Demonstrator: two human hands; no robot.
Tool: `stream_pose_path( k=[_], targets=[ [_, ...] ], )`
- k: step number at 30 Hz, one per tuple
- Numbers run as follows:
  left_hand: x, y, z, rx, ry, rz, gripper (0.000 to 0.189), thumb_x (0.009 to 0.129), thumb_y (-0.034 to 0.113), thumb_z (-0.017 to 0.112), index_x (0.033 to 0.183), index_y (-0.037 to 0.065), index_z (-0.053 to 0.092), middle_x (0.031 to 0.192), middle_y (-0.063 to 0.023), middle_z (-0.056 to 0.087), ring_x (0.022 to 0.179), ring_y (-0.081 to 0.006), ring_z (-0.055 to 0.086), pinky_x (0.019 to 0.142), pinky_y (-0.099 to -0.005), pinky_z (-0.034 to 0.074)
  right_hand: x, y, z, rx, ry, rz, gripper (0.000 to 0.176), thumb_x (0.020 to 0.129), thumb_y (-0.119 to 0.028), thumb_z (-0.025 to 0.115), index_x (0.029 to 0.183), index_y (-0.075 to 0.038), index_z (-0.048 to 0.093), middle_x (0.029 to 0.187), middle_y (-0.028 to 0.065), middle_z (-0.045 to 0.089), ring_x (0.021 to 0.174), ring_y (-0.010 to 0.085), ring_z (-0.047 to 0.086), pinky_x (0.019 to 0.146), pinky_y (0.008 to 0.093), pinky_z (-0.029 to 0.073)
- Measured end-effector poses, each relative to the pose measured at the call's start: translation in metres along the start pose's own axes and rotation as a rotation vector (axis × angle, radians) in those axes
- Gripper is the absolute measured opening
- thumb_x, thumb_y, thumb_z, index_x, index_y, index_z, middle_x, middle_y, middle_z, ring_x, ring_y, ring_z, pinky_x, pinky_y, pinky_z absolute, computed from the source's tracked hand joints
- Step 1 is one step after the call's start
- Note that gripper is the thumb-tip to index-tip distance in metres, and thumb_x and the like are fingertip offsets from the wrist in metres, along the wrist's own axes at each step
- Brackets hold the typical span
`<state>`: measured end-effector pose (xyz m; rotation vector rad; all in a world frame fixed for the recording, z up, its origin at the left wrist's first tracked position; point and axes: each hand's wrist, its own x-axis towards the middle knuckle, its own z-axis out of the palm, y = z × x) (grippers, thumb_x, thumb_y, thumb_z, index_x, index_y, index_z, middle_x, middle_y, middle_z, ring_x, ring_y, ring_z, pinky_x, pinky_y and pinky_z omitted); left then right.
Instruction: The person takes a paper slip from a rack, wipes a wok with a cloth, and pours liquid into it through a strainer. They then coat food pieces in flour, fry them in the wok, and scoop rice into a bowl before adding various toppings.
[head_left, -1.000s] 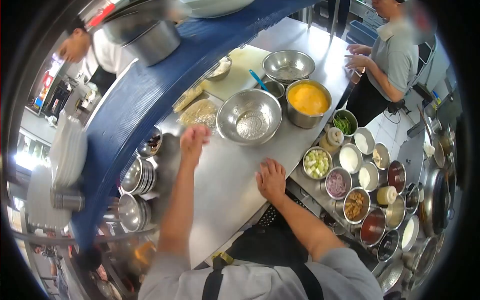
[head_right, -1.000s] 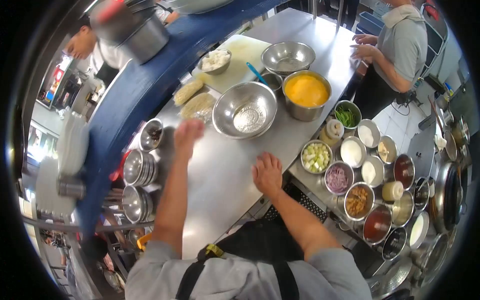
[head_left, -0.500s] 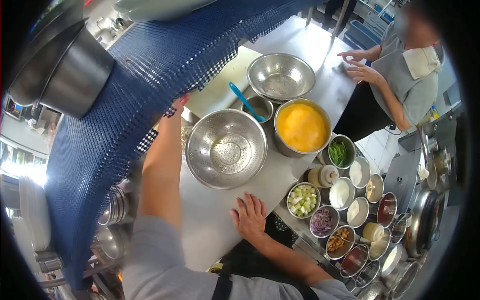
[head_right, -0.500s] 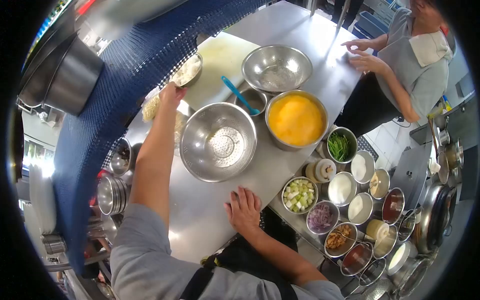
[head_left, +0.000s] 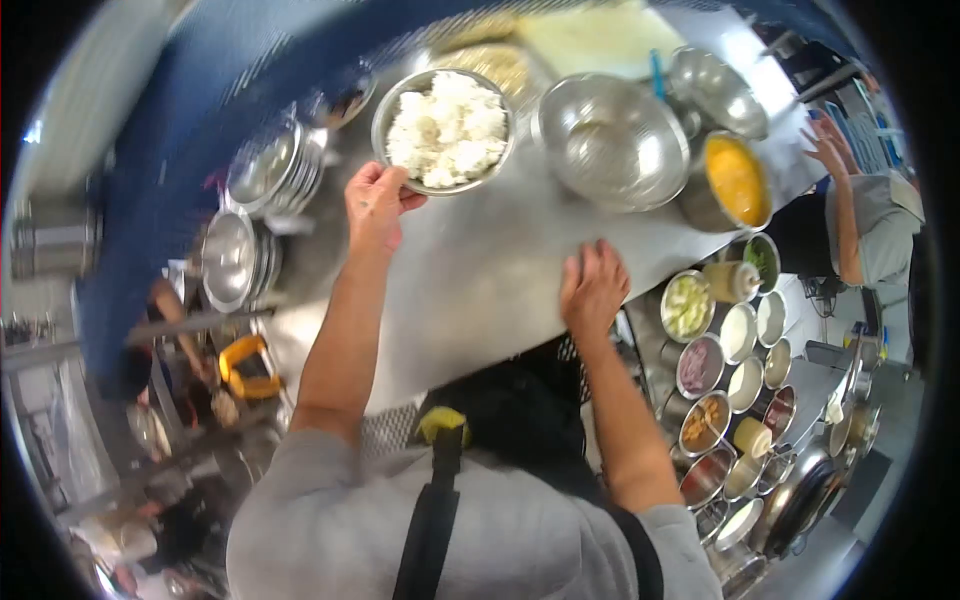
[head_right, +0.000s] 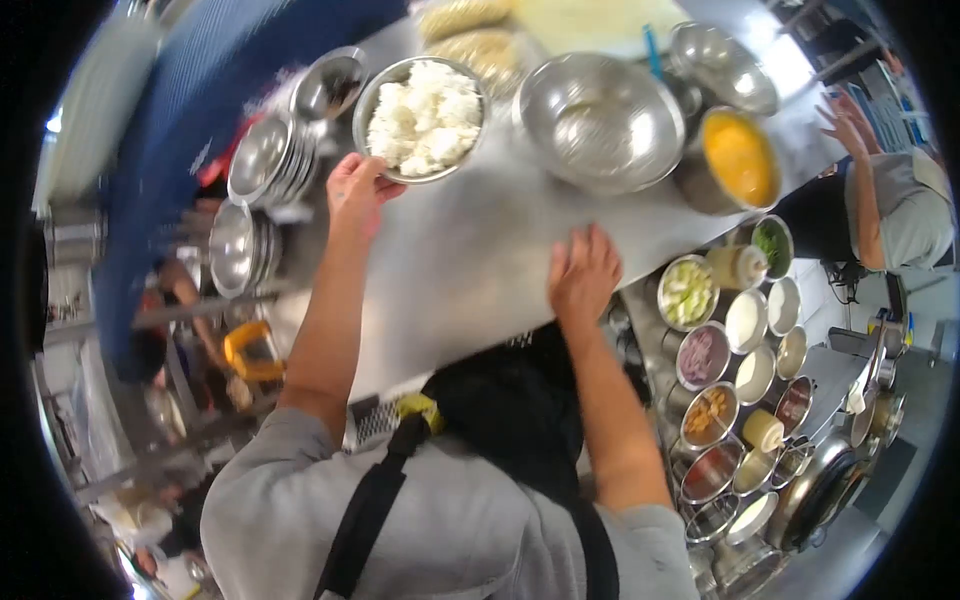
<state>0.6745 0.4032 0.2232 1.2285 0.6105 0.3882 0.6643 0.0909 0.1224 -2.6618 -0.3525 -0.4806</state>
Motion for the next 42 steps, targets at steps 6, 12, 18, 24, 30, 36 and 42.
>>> stream_pose_path(
  k=[6,12,18,24,30,36,42],
  targets=[
    [-0.077,-0.059,-0.079,-0.053,0.069,-0.120,0.009,0.088,0.010,0.062,0.084,0.004,0.056,0.080,-0.0097,0.066,0.069,-0.0166,0.068,0.061,-0.0325,0.059,-0.005,-0.002,0.006,-0.054,0.027,-0.027,0.038,0.093,-0.034,0.061,0.122,-0.009,0.062,0.133,0.0144,0.055,0.126,0.0349,0.047,0.107,0.0486,0.033],
    [-0.106,-0.050,-0.117,-0.072,-0.130,-0.218,0.018,0.092,0.019,0.066,0.097,0.003,0.062,0.085,-0.0060,0.065,0.087,-0.0169,0.067,0.076,-0.0343,0.057,-0.010,-0.004,0.007,-0.052,0.042,-0.024,0.036,0.093,-0.032,0.060,0.119,-0.007,0.064,0.135,0.0140,0.055,0.127,0.0346,0.047,0.107,0.0501,0.033],
    [-0.141,0.004,-0.227,0.544,0.396,0.875,0.004,0.097,0.007,0.060,0.100,0.005,0.061,0.102,-0.0088,0.067,0.090,-0.0143,0.064,0.082,-0.0277,0.053,-0.011,-0.001,0.013,-0.053,0.051,-0.020,0.036,0.093,-0.034,0.059,0.119,-0.008,0.065,0.133,0.0142,0.056,0.126,0.0348,0.048,0.108,0.0496,0.033],
    [-0.170,0.069,-0.229,0.637,0.422,0.704,0.020,0.099,0.021,0.059,0.096,0.001,0.057,0.085,-0.0056,0.061,0.081,-0.0137,0.057,0.074,-0.0291,0.047,-0.012,0.014,0.033,-0.271,0.149,-0.118,0.027,0.092,-0.029,0.059,0.106,-0.007,0.059,0.115,0.0185,0.059,0.110,0.0382,0.054,0.093,0.0558,0.041],
    [-0.165,-0.037,-0.121,0.974,-0.619,0.558,0.025,0.088,0.023,0.069,0.104,0.004,0.065,0.091,-0.0145,0.069,0.085,-0.0305,0.069,0.074,-0.0391,0.054,-0.043,0.005,-0.011,0.508,0.279,-0.028,0.030,0.092,-0.035,0.063,0.096,-0.005,0.066,0.101,0.0183,0.066,0.098,0.0390,0.061,0.085,0.0480,0.048],
    [-0.173,-0.116,0.000,1.170,-0.953,1.111,0.040,0.084,0.021,0.069,0.116,0.001,0.059,0.122,-0.0245,0.059,0.118,-0.0359,0.057,0.100,-0.0465,0.045,-0.263,0.004,-0.088,0.575,0.023,0.597,0.036,0.093,-0.042,0.059,0.084,-0.007,0.066,0.086,0.0168,0.068,0.084,0.0396,0.064,0.073,0.0495,0.049],
    [-0.204,-0.145,0.054,1.374,-1.031,1.182,0.054,0.075,0.009,0.065,0.126,-0.005,0.052,0.127,-0.0242,0.055,0.121,-0.0419,0.052,0.104,-0.0485,0.040,-0.575,0.033,-0.088,0.179,-0.189,1.846,0.026,0.079,-0.029,0.065,0.083,-0.005,0.074,0.100,0.0178,0.071,0.097,0.0348,0.069,0.083,0.0453,0.056]
  ],
)
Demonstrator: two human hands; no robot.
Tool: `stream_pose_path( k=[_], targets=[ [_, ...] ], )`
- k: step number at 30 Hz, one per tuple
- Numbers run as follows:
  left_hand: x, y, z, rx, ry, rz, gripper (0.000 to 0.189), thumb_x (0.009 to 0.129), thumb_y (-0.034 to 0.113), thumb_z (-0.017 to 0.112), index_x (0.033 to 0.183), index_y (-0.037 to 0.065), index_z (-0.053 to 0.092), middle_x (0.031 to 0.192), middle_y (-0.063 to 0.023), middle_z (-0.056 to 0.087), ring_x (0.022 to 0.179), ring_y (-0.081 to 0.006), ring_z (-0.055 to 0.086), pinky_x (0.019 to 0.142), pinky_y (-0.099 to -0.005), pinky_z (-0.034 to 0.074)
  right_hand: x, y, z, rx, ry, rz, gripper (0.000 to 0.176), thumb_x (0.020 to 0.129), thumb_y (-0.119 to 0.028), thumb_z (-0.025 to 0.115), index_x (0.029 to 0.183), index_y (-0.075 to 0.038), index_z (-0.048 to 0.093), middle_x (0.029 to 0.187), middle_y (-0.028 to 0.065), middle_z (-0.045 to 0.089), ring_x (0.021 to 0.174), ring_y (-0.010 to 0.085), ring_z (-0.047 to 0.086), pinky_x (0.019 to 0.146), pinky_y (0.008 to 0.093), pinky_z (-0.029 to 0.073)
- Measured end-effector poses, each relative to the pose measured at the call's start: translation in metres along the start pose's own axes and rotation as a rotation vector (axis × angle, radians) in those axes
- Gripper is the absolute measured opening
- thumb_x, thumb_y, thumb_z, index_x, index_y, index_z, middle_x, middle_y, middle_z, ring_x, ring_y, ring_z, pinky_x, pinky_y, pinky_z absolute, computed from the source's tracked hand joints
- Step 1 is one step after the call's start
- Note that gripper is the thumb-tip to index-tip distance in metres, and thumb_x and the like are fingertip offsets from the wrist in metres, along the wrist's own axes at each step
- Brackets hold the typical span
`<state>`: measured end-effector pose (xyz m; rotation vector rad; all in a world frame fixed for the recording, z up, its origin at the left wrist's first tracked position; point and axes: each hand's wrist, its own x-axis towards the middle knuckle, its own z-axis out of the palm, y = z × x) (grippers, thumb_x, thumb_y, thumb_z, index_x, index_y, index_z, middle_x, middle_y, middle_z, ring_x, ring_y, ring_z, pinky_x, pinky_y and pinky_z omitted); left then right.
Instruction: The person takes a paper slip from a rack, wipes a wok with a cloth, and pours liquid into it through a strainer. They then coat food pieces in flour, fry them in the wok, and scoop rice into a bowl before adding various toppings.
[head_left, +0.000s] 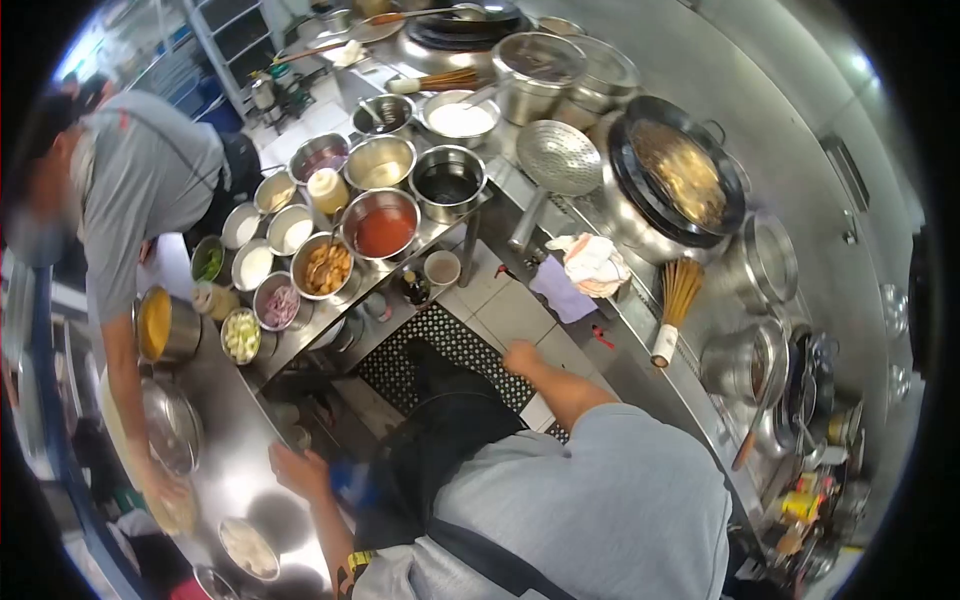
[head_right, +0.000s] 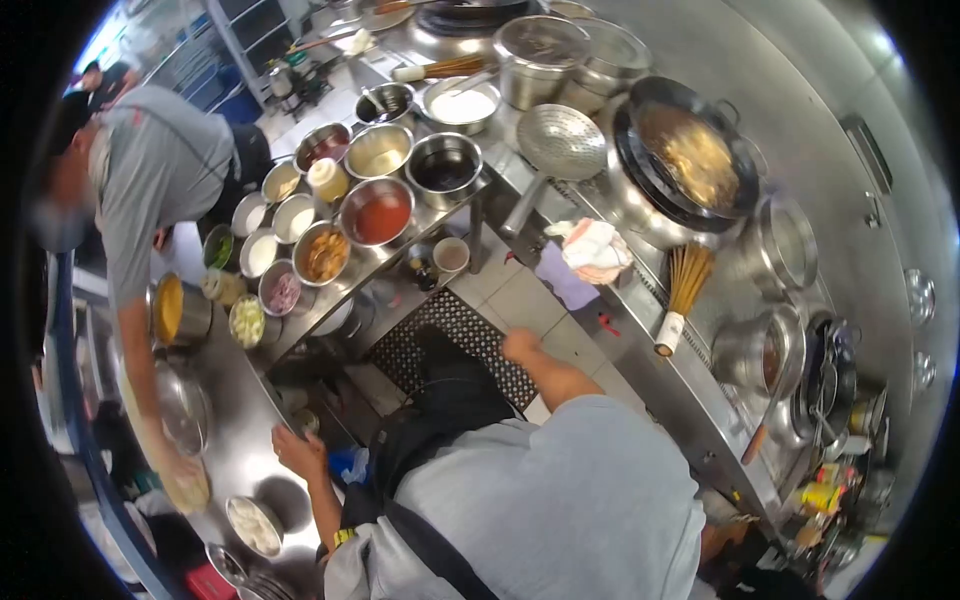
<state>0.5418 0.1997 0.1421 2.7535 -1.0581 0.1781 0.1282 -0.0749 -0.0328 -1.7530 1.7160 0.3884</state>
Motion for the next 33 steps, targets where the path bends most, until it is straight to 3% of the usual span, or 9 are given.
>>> stream_pose_path(
  k=[3,7,9,10,12,15,24,29,33],
  targets=[
    [-0.007,-0.019,0.015,0.043,0.113,0.033,0.056,0.074,0.006,0.063,0.128,-0.005,0.050,0.128,-0.0245,0.055,0.121,-0.0424,0.052,0.103,-0.0496,0.041,-0.016,0.100,-0.023,0.166,0.075,0.619,0.053,0.090,-0.036,0.058,0.127,0.001,0.060,0.141,0.0241,0.051,0.128,0.0366,0.053,0.105,0.0477,0.043],
    [0.002,-0.021,0.032,-0.018,0.174,0.098,0.053,0.075,0.008,0.056,0.125,-0.007,0.052,0.125,-0.0264,0.056,0.120,-0.0442,0.051,0.104,-0.0514,0.040,-0.051,0.111,-0.073,0.104,0.256,0.944,0.056,0.093,-0.038,0.056,0.137,-0.004,0.053,0.140,0.0194,0.051,0.134,0.0301,0.048,0.108,0.0465,0.040],
    [0.000,-0.025,0.037,-0.006,0.108,0.032,0.053,0.074,0.013,0.053,0.123,-0.010,0.054,0.121,-0.0294,0.057,0.118,-0.0460,0.051,0.104,-0.0515,0.040,-0.048,0.146,-0.088,0.078,0.035,0.825,0.057,0.094,-0.040,0.054,0.142,-0.009,0.049,0.139,0.0186,0.052,0.130,0.0276,0.052,0.102,0.0463,0.044],
    [-0.002,-0.028,0.057,-0.061,0.225,0.035,0.051,0.074,0.012,0.053,0.119,-0.011,0.055,0.118,-0.0316,0.058,0.114,-0.0483,0.052,0.100,-0.0520,0.041,-0.052,0.170,-0.069,-0.342,0.135,0.372,0.047,0.091,-0.045,0.054,0.113,-0.007,0.072,0.120,0.0148,0.067,0.113,0.0321,0.064,0.102,0.0436,0.048],
    [0.001,-0.022,0.054,-0.133,0.206,-0.044,0.040,0.074,0.011,0.053,0.110,-0.007,0.059,0.114,-0.0298,0.059,0.111,-0.0478,0.053,0.097,-0.0535,0.042,-0.029,0.185,-0.060,-0.425,0.135,0.070,0.044,0.091,-0.042,0.054,0.111,-0.007,0.072,0.117,0.0158,0.067,0.110,0.0330,0.064,0.099,0.0444,0.048],
    [-0.004,-0.026,0.033,-0.110,0.214,-0.093,0.036,0.080,0.013,0.055,0.111,-0.005,0.059,0.115,-0.0287,0.059,0.113,-0.0438,0.054,0.098,-0.0508,0.042,-0.011,0.180,-0.060,-0.173,0.066,0.119,0.040,0.090,-0.038,0.054,0.108,-0.007,0.072,0.113,0.0172,0.068,0.105,0.0344,0.065,0.095,0.0457,0.048],
    [-0.011,-0.012,0.009,0.031,0.157,-0.100,0.061,0.075,0.012,0.063,0.131,-0.003,0.046,0.132,-0.0191,0.048,0.125,-0.0363,0.047,0.102,-0.0472,0.040,0.023,0.150,-0.045,-0.332,-0.082,-0.003,0.028,0.088,-0.026,0.055,0.098,-0.007,0.072,0.100,0.0214,0.068,0.092,0.0385,0.066,0.083,0.0495,0.050],
    [-0.006,-0.017,0.035,-0.022,0.183,-0.138,0.053,0.075,0.013,0.064,0.124,-0.003,0.053,0.129,-0.0211,0.051,0.124,-0.0365,0.049,0.103,-0.0475,0.040,0.066,0.117,0.015,-0.667,-0.210,-0.623,0.022,0.087,-0.020,0.055,0.092,-0.007,0.073,0.094,0.0238,0.068,0.085,0.0408,0.067,0.077,0.0516,0.051],
    [-0.016,-0.021,0.018,-0.310,0.321,-0.196,0.046,0.080,0.012,0.061,0.124,0.000,0.056,0.127,-0.0211,0.056,0.121,-0.0394,0.052,0.103,-0.0488,0.041,0.133,-0.037,0.074,-0.683,-0.043,-0.953,0.020,0.092,-0.017,0.056,0.094,-0.005,0.072,0.087,0.0197,0.070,0.082,0.0374,0.068,0.072,0.0506,0.050]
  ],
)
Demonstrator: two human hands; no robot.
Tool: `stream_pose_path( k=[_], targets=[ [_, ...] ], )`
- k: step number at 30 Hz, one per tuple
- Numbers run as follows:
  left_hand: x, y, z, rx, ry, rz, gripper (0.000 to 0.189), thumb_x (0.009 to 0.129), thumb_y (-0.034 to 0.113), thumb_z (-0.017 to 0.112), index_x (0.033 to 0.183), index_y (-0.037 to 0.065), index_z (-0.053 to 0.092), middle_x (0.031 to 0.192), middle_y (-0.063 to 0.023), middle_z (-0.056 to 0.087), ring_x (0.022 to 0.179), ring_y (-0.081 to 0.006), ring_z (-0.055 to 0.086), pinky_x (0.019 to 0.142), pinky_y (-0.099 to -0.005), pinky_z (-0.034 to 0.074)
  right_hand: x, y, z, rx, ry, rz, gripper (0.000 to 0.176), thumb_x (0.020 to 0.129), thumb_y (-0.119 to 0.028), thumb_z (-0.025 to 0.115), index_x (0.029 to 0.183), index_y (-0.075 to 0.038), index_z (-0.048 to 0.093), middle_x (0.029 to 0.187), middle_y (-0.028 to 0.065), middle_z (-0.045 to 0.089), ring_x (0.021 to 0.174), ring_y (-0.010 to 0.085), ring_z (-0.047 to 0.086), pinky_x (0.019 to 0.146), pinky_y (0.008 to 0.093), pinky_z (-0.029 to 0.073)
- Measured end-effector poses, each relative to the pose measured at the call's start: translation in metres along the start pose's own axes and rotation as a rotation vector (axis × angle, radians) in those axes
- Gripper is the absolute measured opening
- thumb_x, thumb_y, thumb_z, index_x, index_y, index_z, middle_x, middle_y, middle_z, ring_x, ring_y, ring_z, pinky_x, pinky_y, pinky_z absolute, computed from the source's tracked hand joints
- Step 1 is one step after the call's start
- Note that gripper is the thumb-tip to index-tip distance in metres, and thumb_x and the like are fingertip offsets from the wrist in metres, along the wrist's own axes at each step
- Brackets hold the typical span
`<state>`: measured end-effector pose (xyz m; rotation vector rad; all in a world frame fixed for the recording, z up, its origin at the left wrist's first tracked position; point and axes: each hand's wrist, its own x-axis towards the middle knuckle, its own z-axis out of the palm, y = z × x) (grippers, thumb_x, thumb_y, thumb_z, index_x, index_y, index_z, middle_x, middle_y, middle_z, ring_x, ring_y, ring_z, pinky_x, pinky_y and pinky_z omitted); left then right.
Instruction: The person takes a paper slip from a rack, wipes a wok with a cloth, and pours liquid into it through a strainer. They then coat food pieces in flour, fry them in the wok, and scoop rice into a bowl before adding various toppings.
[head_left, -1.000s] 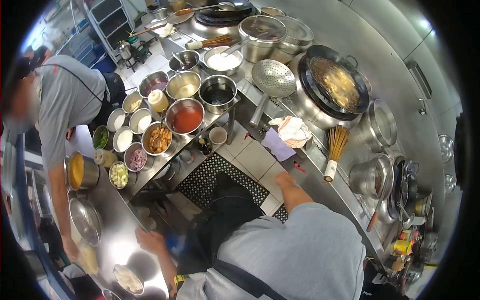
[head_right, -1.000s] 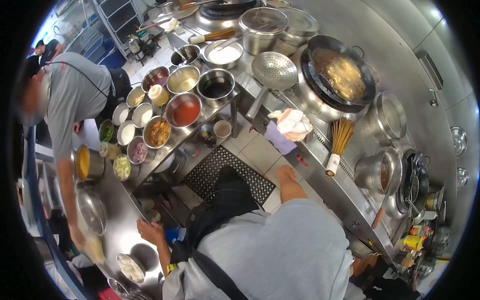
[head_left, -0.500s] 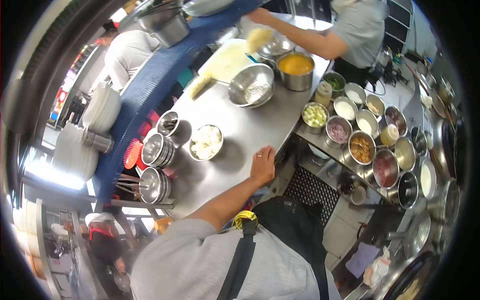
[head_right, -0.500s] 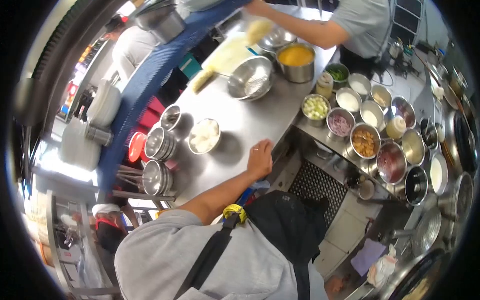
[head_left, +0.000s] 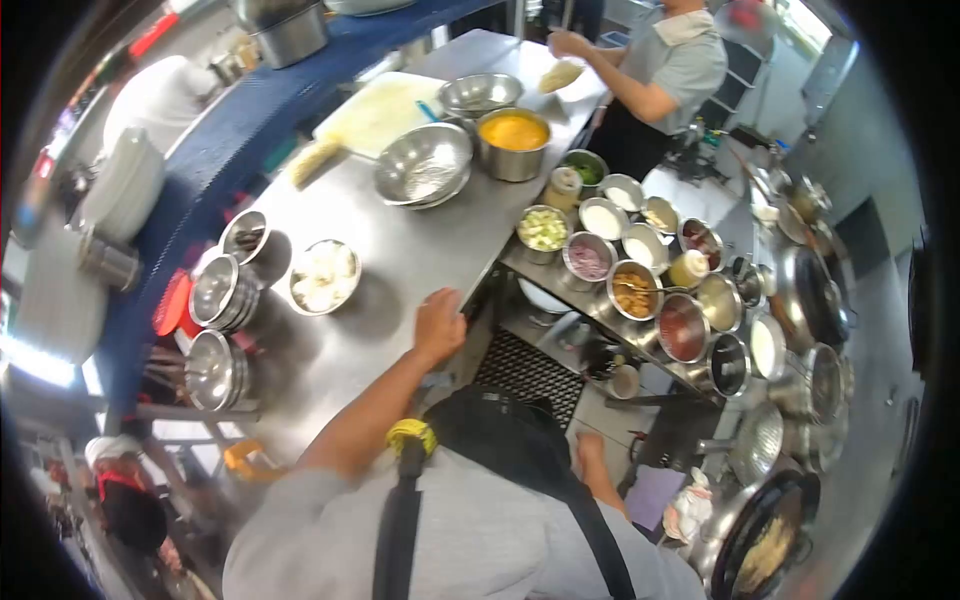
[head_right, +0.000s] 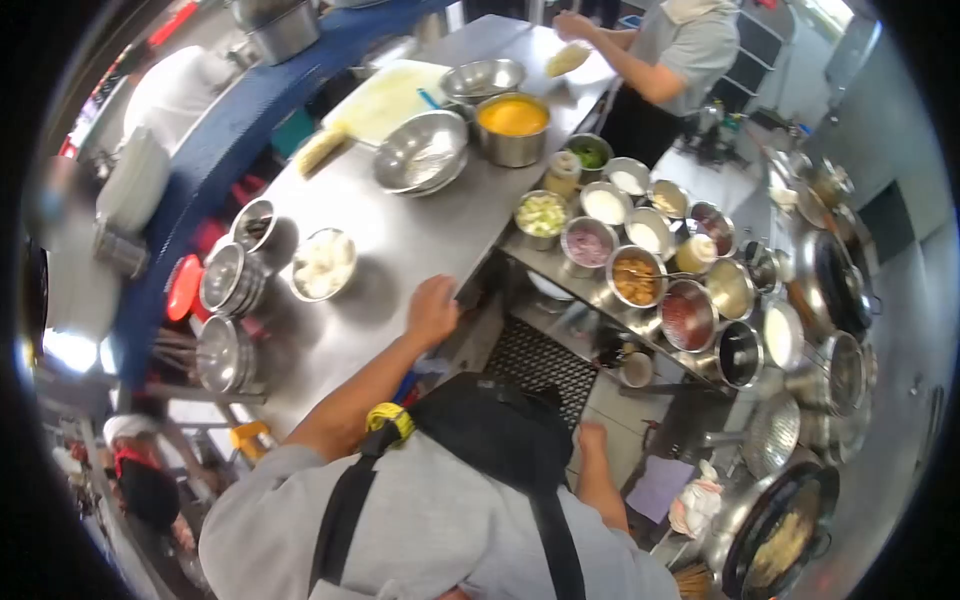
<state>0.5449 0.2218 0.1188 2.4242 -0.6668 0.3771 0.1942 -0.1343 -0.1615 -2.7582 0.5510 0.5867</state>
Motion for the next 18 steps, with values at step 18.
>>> stream_pose_path(
  k=[18],
  targets=[
    [-0.063,-0.137,-0.134,-1.188,0.779,-1.042,0.039,0.096,0.030,0.060,0.125,0.005,0.052,0.121,-0.0114,0.058,0.097,-0.0266,0.065,0.079,-0.0385,0.055,0.239,-0.056,-0.558,-0.036,0.433,-0.220,0.026,0.086,-0.011,0.055,0.106,-0.009,0.071,0.097,0.0203,0.071,0.093,0.0377,0.068,0.083,0.0447,0.053]
  ],
)
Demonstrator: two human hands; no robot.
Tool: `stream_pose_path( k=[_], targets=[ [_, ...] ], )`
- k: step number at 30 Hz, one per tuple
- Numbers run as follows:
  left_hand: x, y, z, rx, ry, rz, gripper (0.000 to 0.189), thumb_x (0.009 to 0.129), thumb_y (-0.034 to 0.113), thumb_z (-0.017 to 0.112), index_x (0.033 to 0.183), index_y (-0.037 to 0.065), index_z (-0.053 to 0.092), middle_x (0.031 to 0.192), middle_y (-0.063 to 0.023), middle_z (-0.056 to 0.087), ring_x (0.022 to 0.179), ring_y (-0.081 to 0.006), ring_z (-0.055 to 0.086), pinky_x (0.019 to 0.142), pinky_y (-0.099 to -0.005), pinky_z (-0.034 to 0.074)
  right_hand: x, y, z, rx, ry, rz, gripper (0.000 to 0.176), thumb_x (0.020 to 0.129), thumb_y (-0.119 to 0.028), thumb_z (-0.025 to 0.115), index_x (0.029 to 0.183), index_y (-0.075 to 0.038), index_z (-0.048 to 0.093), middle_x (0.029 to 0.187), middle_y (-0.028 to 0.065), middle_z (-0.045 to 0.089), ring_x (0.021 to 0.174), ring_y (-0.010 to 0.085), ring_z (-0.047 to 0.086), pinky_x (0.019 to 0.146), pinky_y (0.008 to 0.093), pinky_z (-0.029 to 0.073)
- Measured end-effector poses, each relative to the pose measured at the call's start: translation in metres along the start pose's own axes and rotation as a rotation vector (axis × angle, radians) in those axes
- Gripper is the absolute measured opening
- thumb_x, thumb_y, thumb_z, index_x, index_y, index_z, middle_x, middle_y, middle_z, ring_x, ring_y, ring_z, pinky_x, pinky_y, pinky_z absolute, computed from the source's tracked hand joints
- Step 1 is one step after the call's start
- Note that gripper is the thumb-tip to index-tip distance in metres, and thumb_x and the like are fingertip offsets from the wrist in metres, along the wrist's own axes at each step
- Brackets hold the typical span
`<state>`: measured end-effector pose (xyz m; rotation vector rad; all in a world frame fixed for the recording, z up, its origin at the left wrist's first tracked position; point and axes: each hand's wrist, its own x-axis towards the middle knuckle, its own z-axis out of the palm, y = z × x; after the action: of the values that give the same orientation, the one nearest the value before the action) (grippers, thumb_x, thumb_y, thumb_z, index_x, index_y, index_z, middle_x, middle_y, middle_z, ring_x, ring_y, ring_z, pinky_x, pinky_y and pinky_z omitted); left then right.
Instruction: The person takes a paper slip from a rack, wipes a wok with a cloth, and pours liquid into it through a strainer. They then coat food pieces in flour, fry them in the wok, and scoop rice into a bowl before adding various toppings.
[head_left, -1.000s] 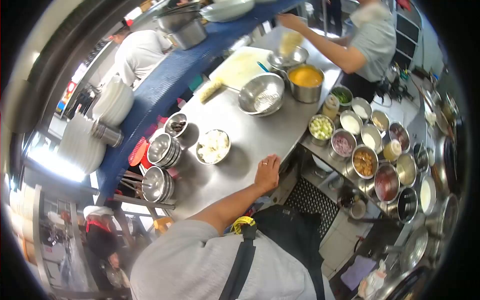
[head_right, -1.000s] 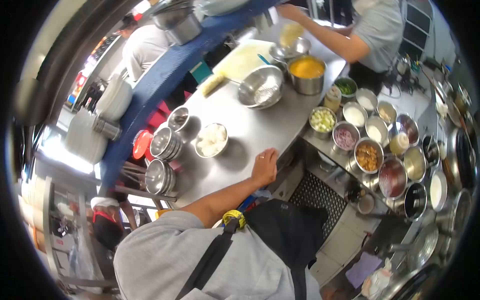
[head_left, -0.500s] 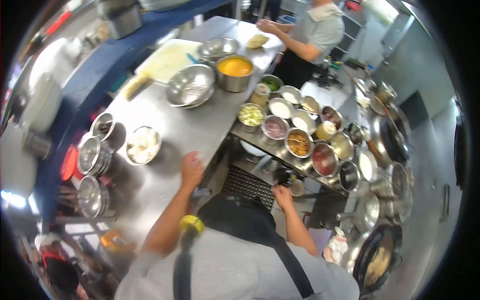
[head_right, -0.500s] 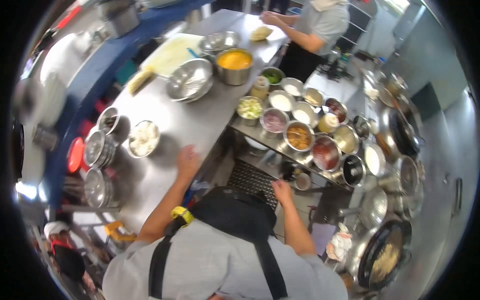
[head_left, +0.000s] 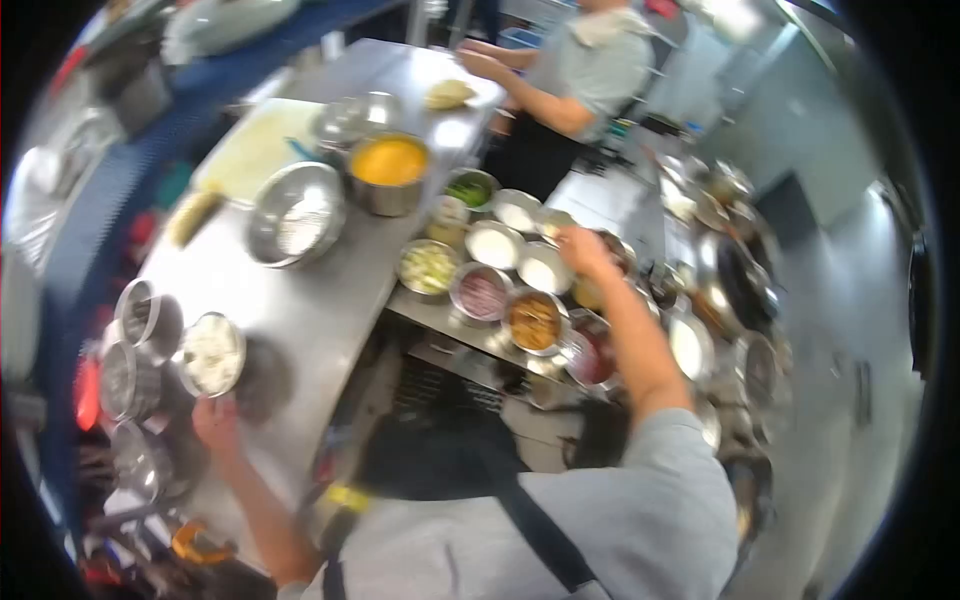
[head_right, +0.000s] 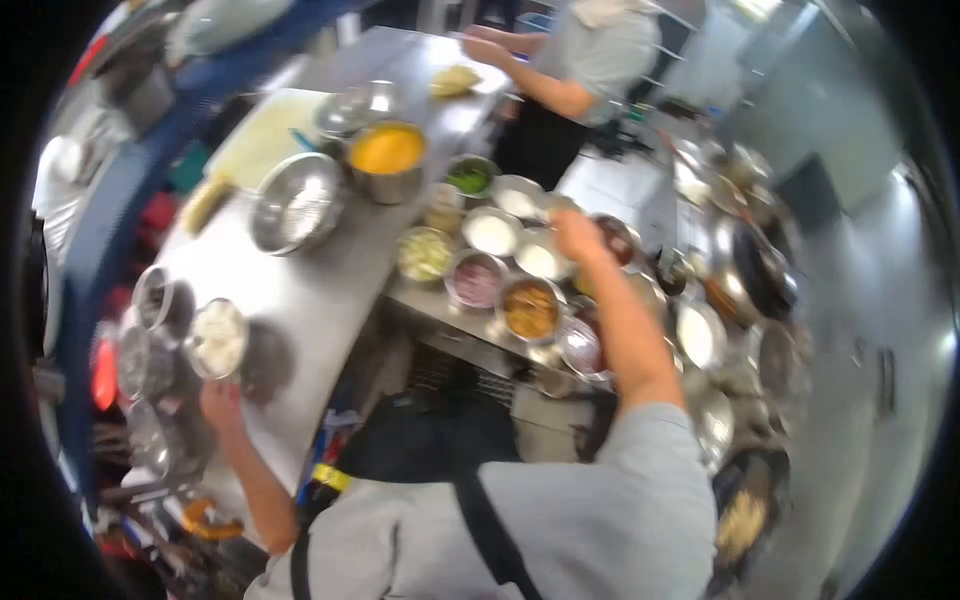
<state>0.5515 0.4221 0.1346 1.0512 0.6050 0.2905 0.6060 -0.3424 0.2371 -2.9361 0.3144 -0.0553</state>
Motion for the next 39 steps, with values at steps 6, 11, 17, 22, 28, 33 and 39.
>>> stream_pose_path(
  k=[6,11,17,22,28,33,39],
  targets=[
    [-0.013,0.001,0.023,-0.019,0.148,0.069,0.016,0.092,0.011,0.061,0.104,0.003,0.054,0.093,-0.0144,0.065,0.076,-0.0335,0.071,0.051,-0.0347,0.056,0.110,0.053,0.057,-0.136,-0.274,-0.326,0.053,0.066,-0.016,0.077,0.117,-0.011,0.068,0.114,0.0193,0.067,0.108,0.0361,0.063,0.095,0.0451,0.050],
    [-0.038,-0.012,0.046,-0.061,0.280,-0.017,0.021,0.089,0.007,0.058,0.108,0.001,0.053,0.094,-0.0149,0.065,0.078,-0.0323,0.071,0.056,-0.0361,0.057,0.106,0.020,0.023,-0.116,-0.317,-0.407,0.023,0.072,-0.018,0.068,0.092,-0.014,0.077,0.093,0.0171,0.072,0.095,0.0336,0.068,0.084,0.0450,0.055],
    [-0.049,-0.056,0.012,-0.121,0.124,0.130,0.029,0.085,0.025,0.068,0.108,0.008,0.067,0.099,-0.0104,0.069,0.089,-0.0258,0.068,0.078,-0.0411,0.056,0.092,0.065,0.021,-0.103,-0.171,-0.252,0.026,0.089,-0.030,0.061,0.090,-0.006,0.072,0.093,0.0167,0.070,0.091,0.0355,0.067,0.077,0.0488,0.053],
    [-0.081,-0.067,0.026,0.378,0.059,-0.009,0.024,0.085,0.013,0.063,0.108,0.005,0.065,0.100,-0.0089,0.067,0.088,-0.0206,0.063,0.073,-0.0344,0.055,0.057,0.100,-0.013,-0.138,0.006,-0.083,0.032,0.089,-0.032,0.057,0.083,-0.003,0.069,0.079,0.0225,0.068,0.079,0.0416,0.067,0.071,0.0520,0.052],
    [-0.156,-0.066,0.187,0.273,-0.185,-0.173,0.017,0.085,0.011,0.065,0.100,0.008,0.059,0.097,-0.0069,0.065,0.081,-0.0188,0.063,0.062,-0.0315,0.055,0.048,0.112,-0.010,0.044,0.199,0.209,0.030,0.086,-0.030,0.055,0.085,-0.005,0.071,0.084,0.0222,0.069,0.084,0.0418,0.067,0.077,0.0521,0.053],
    [-0.169,-0.086,0.256,0.373,-0.398,-0.268,0.019,0.084,0.011,0.067,0.100,0.004,0.057,0.094,-0.0100,0.066,0.078,-0.0217,0.068,0.063,-0.0359,0.061,0.051,0.122,0.002,0.211,0.243,0.425,0.033,0.086,-0.032,0.055,0.085,-0.003,0.070,0.086,0.0241,0.069,0.085,0.0441,0.066,0.078,0.0515,0.052],
    [-0.186,-0.097,0.313,0.408,-0.524,-0.318,0.011,0.086,0.003,0.062,0.080,0.005,0.054,0.087,-0.0124,0.067,0.072,-0.0213,0.067,0.062,-0.0383,0.061,0.062,0.149,0.028,0.381,0.267,0.519,0.034,0.083,-0.033,0.058,0.083,-0.001,0.069,0.086,0.0252,0.068,0.084,0.0444,0.066,0.077,0.0514,0.052]
  ],
)
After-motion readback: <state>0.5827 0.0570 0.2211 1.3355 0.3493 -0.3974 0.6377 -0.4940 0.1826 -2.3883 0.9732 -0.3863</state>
